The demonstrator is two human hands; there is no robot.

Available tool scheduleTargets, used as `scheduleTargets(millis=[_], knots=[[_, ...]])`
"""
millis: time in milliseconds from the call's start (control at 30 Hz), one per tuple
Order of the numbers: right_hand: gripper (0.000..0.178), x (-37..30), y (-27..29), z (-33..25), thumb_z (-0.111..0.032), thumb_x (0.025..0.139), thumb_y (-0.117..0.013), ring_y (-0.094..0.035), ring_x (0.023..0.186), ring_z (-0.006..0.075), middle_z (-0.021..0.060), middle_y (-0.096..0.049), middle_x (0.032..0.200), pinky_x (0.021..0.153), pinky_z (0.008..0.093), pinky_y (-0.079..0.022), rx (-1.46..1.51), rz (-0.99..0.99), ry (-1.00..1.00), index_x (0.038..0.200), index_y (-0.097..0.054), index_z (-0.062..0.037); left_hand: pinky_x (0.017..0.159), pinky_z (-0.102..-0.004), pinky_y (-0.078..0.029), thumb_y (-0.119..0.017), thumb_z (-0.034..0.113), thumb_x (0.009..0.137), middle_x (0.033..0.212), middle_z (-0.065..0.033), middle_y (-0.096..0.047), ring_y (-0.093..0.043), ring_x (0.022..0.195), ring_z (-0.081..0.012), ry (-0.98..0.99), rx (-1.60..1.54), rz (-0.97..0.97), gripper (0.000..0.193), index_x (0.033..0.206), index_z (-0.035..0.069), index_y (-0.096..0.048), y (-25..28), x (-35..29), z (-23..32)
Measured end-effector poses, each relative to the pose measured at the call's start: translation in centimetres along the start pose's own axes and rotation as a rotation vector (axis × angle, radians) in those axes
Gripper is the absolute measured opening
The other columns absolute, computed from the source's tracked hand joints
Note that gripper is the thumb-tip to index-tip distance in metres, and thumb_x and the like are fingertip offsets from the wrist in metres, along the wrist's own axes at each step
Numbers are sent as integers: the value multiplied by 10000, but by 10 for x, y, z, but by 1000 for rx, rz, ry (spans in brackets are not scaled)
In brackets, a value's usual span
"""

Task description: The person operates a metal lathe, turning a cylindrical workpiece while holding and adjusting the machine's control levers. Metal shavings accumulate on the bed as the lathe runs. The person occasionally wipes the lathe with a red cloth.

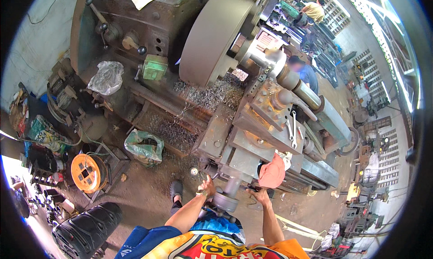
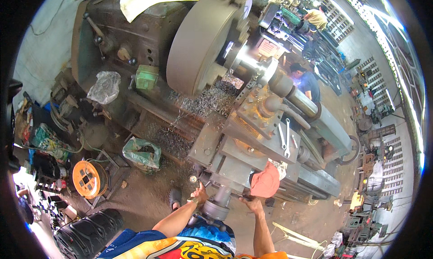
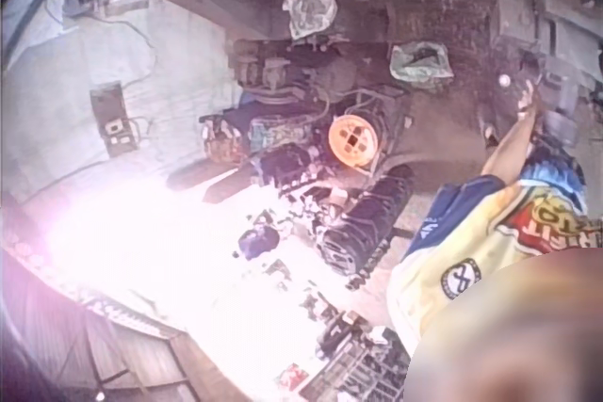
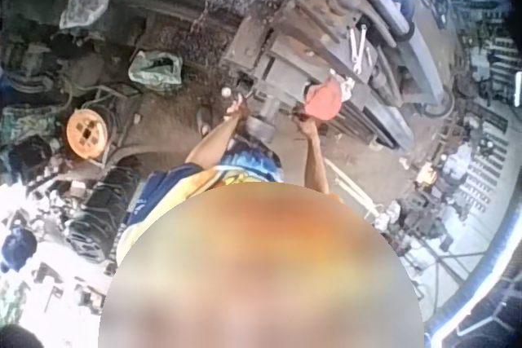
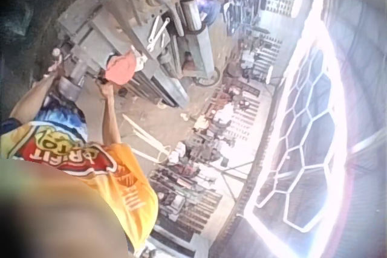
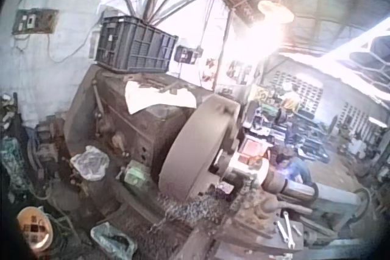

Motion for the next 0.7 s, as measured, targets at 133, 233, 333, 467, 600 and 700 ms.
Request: scheduleTargets(millis=[133, 233, 333, 467, 600, 700], knots=[[703, 2, 4, -11, -507, 695, -802, -614, 1078, 302, 179, -659, 1144, 955, 391, -455, -29, 38, 21, 1134, -648, 20, 716, -495, -514, -427, 303, 943, 963, -113, -650, -694, 788, -298, 77, -31, 18, 547, 1464, 202, -294, 18, -6, 11], [651, -4, 8, -16, -485, 652, -844, -626, 950, 270, 131, -691, 1055, 901, 379, -462, 10, 35, -44, 1110, -668, -56, 772, -488, -512, -414, 295, 943, 1068, -177, -628, -688, 887, -325, 88, -51, -60, 522, 1440, 169, -316, 31, -12, 17], [625, -7, 11, -22, -484, 633, -855, -626, 929, 252, 121, -701, 1022, 890, 367, -463, -11, 17, -67, 1053, -682, -54, 785, -487, -508, -428, 305, 938, 1103, -192, -614, -676, 942, -335, 94, -84, -100, 488, 1397, 156, -360, 41, -15, 19], [916, 0, 8, -13, -606, 616, -818, -580, 1144, 313, 209, -635, 1184, 987, 382, -432, -64, -38, -99, 1213, -590, 50, 815, -491, -502, -489, 366, 912, 1154, -202, -597, -654, 1009, -363, 106, -120, -171, 550, 1393, 139, -348, 46, -16, 17], [944, 5, 1, 12, -556, 621, -841, -584, 1137, 291, 203, -625, 1199, 982, 372, -440, 10, -48, -146, 1284, -514, 32, 854, -500, -489, -572, 431, 864, 1209, -225, -572, -629, 1063, -388, 68, -55, -231, 781, 1484, 133, -204, 47, -15, 20], [782, 5, 3, 18, -559, 641, -808, -620, 1090, 285, 177, -668, 1129, 935, 386, -467, 47, 78, -94, 1149, -615, 4, 921, -518, -461, -568, 315, 826, 1276, -229, -560, -591, 1147, -376, 68, -39, -282, 910, 1508, 49, -28, 43, -14, 18]])
Point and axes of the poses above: each hand's wrist, its own x-axis towards the middle knuckle, its own y-axis out of the back of the hand, z = x × y, the point moved 7 cm from there along x, towards the middle knuckle
